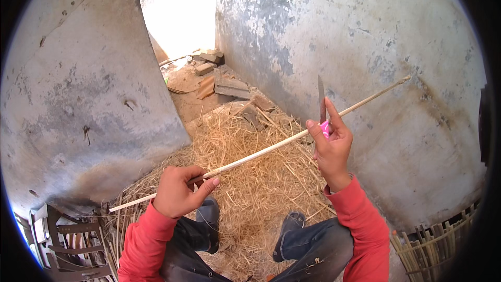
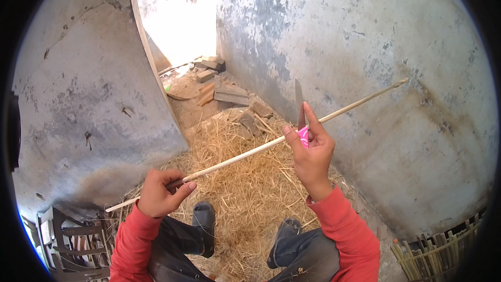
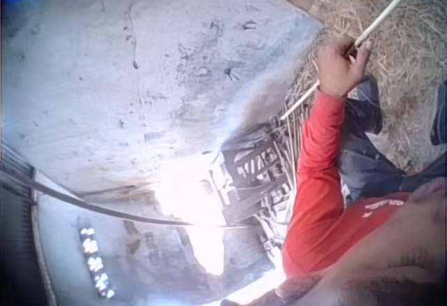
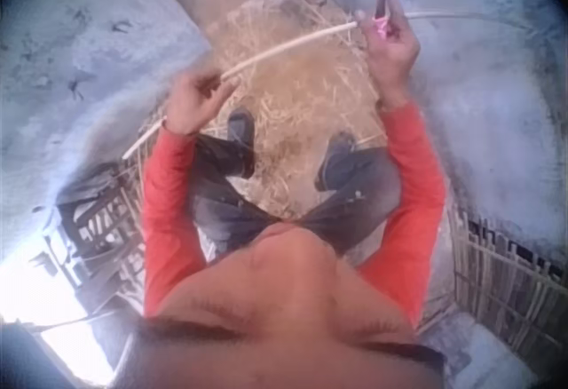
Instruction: The person is using a knife to shave a thin bamboo stick while holding it with their hands.
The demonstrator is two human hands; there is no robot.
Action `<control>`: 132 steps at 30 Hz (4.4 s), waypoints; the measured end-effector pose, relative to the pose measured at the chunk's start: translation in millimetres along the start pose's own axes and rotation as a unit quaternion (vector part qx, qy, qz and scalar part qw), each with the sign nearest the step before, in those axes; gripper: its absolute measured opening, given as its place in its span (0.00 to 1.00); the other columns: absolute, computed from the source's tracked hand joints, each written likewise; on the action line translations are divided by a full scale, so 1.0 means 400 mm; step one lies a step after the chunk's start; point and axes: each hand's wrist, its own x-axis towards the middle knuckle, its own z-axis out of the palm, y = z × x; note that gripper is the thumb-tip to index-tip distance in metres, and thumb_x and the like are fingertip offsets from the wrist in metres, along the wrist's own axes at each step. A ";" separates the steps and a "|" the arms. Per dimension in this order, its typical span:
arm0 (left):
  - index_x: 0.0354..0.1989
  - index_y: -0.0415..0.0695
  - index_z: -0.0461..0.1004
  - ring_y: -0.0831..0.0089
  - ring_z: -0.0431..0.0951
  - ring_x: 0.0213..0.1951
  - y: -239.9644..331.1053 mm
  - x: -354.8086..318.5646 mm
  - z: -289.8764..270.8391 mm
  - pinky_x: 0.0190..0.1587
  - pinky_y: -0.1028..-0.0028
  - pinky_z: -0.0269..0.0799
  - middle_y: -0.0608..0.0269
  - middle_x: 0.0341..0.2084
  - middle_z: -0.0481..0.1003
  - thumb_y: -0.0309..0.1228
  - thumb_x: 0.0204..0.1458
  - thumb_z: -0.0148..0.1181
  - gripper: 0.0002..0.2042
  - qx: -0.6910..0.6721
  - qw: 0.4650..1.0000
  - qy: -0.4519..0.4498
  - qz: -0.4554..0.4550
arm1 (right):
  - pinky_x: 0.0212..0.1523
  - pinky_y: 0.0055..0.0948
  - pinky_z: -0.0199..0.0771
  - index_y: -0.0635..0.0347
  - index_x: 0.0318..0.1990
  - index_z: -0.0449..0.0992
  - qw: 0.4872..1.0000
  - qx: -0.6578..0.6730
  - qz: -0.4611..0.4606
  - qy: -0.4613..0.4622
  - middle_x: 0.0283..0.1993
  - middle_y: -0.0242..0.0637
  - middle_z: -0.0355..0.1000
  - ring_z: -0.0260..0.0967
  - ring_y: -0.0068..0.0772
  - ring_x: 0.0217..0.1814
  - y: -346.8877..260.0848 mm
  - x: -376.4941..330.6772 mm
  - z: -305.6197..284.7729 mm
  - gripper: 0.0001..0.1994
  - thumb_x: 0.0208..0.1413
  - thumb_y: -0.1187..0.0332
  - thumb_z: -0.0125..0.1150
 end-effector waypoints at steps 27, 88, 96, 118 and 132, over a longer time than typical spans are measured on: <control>0.29 0.37 0.79 0.74 0.59 0.17 0.037 0.017 0.024 0.22 0.68 0.57 0.60 0.12 0.64 0.33 0.66 0.65 0.14 -0.003 1.000 0.017 0.008 | 0.39 0.14 0.74 0.67 0.75 0.65 0.996 -0.003 0.010 -0.091 0.49 0.37 0.82 0.72 0.11 0.39 -0.019 -0.037 0.058 0.30 0.66 0.79 0.64; 0.33 0.39 0.85 0.64 0.72 0.14 0.071 0.030 0.081 0.21 0.66 0.65 0.54 0.15 0.74 0.31 0.61 0.70 0.08 -0.055 0.986 0.145 0.055 | 0.28 0.23 0.67 0.61 0.73 0.69 0.936 -0.146 -0.193 -0.254 0.26 0.38 0.72 0.62 0.14 0.26 -0.052 -0.132 0.198 0.26 0.69 0.78 0.58; 0.34 0.35 0.84 0.79 0.66 0.16 0.059 0.029 0.089 0.21 0.72 0.61 0.59 0.13 0.71 0.29 0.61 0.71 0.08 -0.029 0.988 0.131 0.071 | 0.41 0.22 0.75 0.59 0.73 0.69 0.955 -0.164 -0.120 -0.216 0.53 0.47 0.84 0.77 0.16 0.41 -0.031 -0.102 0.156 0.25 0.70 0.77 0.58; 0.37 0.36 0.82 0.78 0.74 0.20 0.012 0.016 -0.022 0.26 0.73 0.70 0.62 0.17 0.78 0.33 0.65 0.66 0.11 -0.119 0.988 -0.081 -0.046 | 0.16 0.14 0.56 0.63 0.75 0.67 0.992 -0.011 -0.075 0.099 0.32 0.27 0.78 0.56 0.06 0.17 -0.040 0.045 -0.022 0.31 0.66 0.74 0.68; 0.35 0.36 0.85 0.79 0.68 0.16 -0.003 0.002 -0.008 0.22 0.73 0.63 0.62 0.14 0.73 0.30 0.62 0.69 0.09 -0.087 0.994 0.063 0.022 | 0.19 0.17 0.57 0.56 0.72 0.73 0.992 -0.043 -0.113 0.031 0.24 0.24 0.71 0.57 0.09 0.19 0.018 0.041 -0.035 0.23 0.70 0.74 0.57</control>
